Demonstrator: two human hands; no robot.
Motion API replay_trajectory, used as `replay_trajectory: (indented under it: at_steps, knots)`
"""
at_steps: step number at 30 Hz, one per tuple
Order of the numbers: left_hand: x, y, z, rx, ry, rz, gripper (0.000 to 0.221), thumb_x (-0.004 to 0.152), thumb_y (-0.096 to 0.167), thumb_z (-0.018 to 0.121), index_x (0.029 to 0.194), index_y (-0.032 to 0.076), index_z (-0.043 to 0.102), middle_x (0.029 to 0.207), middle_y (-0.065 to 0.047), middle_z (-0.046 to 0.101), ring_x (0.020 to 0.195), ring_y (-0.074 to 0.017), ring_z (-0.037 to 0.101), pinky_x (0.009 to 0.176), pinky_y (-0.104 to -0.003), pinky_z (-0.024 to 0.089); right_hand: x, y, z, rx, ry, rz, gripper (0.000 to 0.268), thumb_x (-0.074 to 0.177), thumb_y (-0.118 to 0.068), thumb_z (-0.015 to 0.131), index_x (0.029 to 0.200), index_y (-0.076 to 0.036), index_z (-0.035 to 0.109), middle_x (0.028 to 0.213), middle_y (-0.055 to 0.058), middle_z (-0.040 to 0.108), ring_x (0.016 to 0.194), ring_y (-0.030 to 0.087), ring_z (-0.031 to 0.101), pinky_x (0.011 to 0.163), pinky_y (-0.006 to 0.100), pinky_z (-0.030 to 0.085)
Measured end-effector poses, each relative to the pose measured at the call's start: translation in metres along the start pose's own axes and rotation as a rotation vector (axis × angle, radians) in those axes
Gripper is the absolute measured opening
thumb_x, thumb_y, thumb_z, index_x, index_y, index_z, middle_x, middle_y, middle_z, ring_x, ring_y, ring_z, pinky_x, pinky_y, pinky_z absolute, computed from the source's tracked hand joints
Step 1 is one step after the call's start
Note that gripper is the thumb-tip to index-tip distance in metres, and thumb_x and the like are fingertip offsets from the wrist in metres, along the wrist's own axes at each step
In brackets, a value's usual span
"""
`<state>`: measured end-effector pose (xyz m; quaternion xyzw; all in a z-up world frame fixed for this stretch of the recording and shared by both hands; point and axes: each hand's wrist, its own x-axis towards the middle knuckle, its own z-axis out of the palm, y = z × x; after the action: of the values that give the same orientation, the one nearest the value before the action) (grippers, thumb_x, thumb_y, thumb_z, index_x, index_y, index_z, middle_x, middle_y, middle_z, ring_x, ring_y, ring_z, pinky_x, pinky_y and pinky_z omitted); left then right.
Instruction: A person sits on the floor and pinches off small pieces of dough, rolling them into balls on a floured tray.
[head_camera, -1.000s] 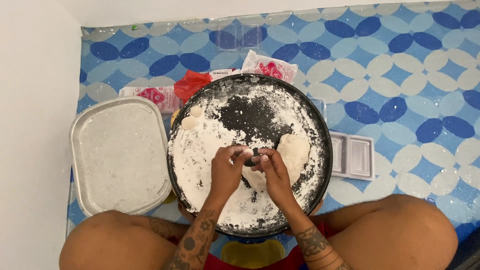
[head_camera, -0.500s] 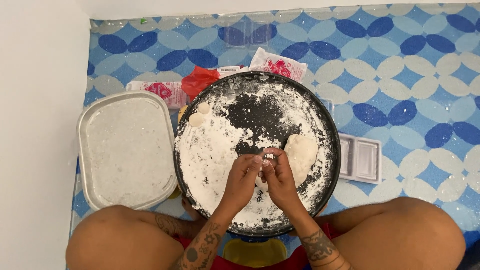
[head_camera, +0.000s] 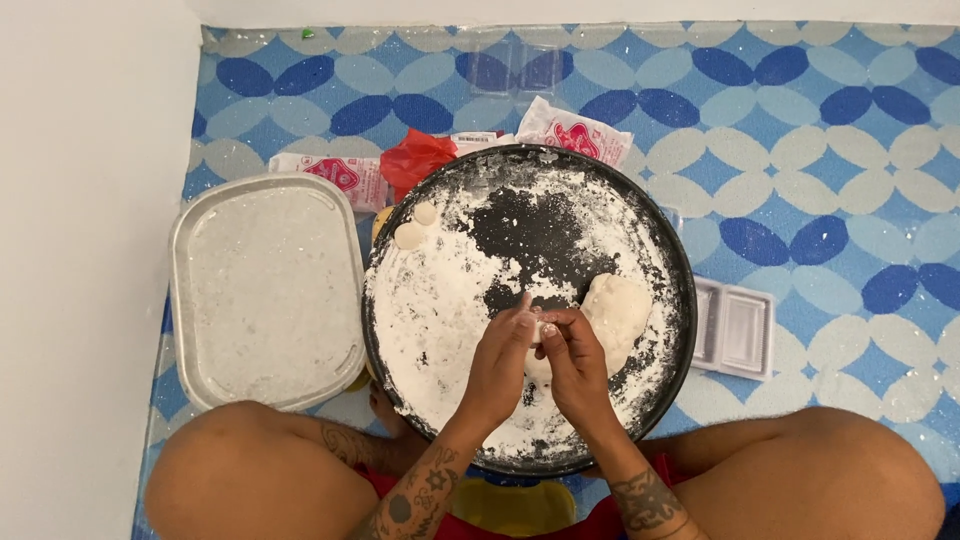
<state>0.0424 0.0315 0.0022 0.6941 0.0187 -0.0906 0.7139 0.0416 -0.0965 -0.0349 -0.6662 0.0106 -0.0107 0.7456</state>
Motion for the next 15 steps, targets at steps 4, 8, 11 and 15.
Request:
replay_trajectory:
  at_steps: [4,8,11,15]
  knots:
    - [0.0,-0.011,0.003,0.052,-0.008,0.024,0.049,0.107,0.037,0.049,0.073,0.007,0.066,0.112,-0.018,0.071,0.124,-0.038,0.06,0.106,-0.045,0.041,0.001,0.007,-0.004,0.034,-0.036,0.01,0.031,0.106,-0.017,0.044,0.118,0.004,0.064,0.077,0.015,0.062,0.07,0.019,0.055,0.067,0.034,0.049]
    - [0.001,-0.008,0.005,0.007,0.018,-0.003,0.043,0.11,0.032,0.045,0.085,0.004,0.065,0.083,-0.012,0.062,0.1,-0.0287,0.06,0.093,-0.044,0.047,0.0,0.004,-0.002,0.094,-0.093,0.02,0.035,0.105,-0.019,0.045,0.135,0.0,0.044,0.09,0.016,0.063,0.072,0.019,0.059,0.069,0.035,0.051]
    - [0.001,0.003,0.002,-0.04,-0.003,-0.032,0.05,0.111,0.036,0.036,0.113,0.0,0.069,0.08,-0.011,0.055,0.084,-0.0227,0.053,0.081,-0.044,0.047,-0.002,0.008,0.002,0.083,-0.053,0.002,0.02,0.104,-0.011,0.051,0.121,0.0,0.05,0.081,0.015,0.065,0.069,0.019,0.06,0.069,0.034,0.05]
    - [0.001,0.005,0.004,0.031,-0.039,-0.026,0.059,0.109,0.047,0.035,0.111,-0.001,0.07,0.091,-0.018,0.06,0.091,-0.0288,0.056,0.087,-0.048,0.047,-0.002,-0.009,0.007,0.053,0.001,-0.02,0.014,0.103,-0.012,0.053,0.113,-0.001,0.055,0.076,0.013,0.065,0.068,0.017,0.059,0.067,0.033,0.05]
